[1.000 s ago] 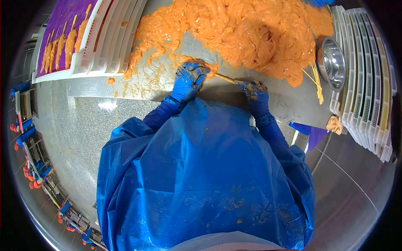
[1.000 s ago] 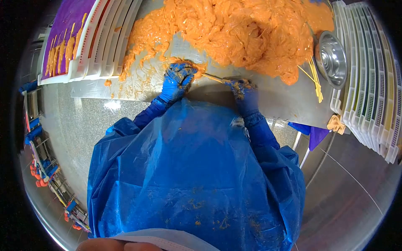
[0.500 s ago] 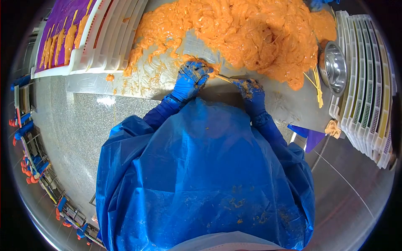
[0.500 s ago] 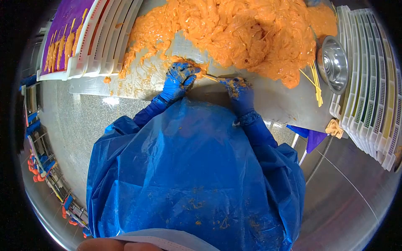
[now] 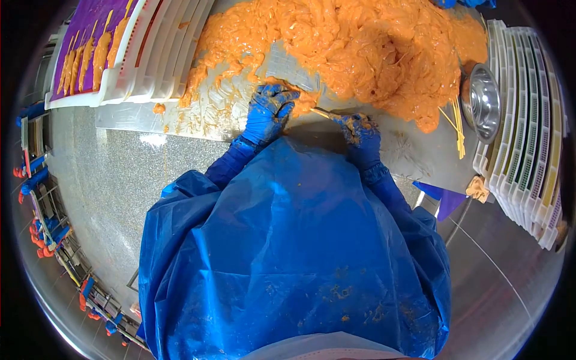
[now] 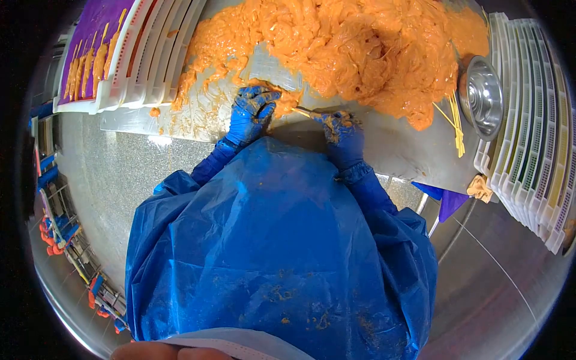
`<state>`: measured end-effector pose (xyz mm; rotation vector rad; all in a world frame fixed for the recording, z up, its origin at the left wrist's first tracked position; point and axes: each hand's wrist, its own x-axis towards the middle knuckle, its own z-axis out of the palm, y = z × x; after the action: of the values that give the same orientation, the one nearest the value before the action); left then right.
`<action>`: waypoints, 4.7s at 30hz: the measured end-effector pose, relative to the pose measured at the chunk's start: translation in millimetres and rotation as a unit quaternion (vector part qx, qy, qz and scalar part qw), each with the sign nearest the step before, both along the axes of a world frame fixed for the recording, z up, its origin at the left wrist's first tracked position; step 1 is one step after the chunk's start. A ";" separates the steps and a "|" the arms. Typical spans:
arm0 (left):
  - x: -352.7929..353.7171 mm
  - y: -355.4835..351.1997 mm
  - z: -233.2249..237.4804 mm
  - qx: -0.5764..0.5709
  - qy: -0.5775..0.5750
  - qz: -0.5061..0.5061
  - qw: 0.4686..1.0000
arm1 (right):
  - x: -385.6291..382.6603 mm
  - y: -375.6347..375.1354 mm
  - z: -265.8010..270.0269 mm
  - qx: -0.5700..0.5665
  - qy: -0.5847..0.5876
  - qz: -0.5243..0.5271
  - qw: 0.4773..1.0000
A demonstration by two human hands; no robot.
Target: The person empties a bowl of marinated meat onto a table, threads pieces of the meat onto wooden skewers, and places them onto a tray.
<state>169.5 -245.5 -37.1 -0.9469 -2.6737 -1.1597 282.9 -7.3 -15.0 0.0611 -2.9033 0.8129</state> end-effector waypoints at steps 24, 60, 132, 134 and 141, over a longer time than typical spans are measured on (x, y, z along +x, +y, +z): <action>-12.2 -5.2 2.2 0.062 0.001 0.031 0.998 | -13.3 -31.3 -5.2 -0.142 -0.010 -0.050 0.989; -19.8 -14.4 -3.3 0.053 -0.028 0.053 0.997 | -30.5 -45.4 10.2 -0.067 -0.020 -0.010 0.998; 6.9 -45.3 38.7 -0.093 0.045 -0.218 0.971 | -104.4 20.6 47.1 -0.483 -0.281 -0.016 0.829; 4.7 -51.4 27.5 -0.042 0.043 -0.066 0.996 | -162.3 13.5 61.2 -0.555 -0.183 0.010 0.811; 2.4 -51.1 28.6 -0.074 0.006 -0.023 0.997 | -375.5 -22.7 102.3 -0.608 0.022 -0.049 0.792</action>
<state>172.0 -296.5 -8.5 -1.0379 -2.7738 -0.9727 -92.5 -30.0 87.3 -0.1865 -1.7690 2.3517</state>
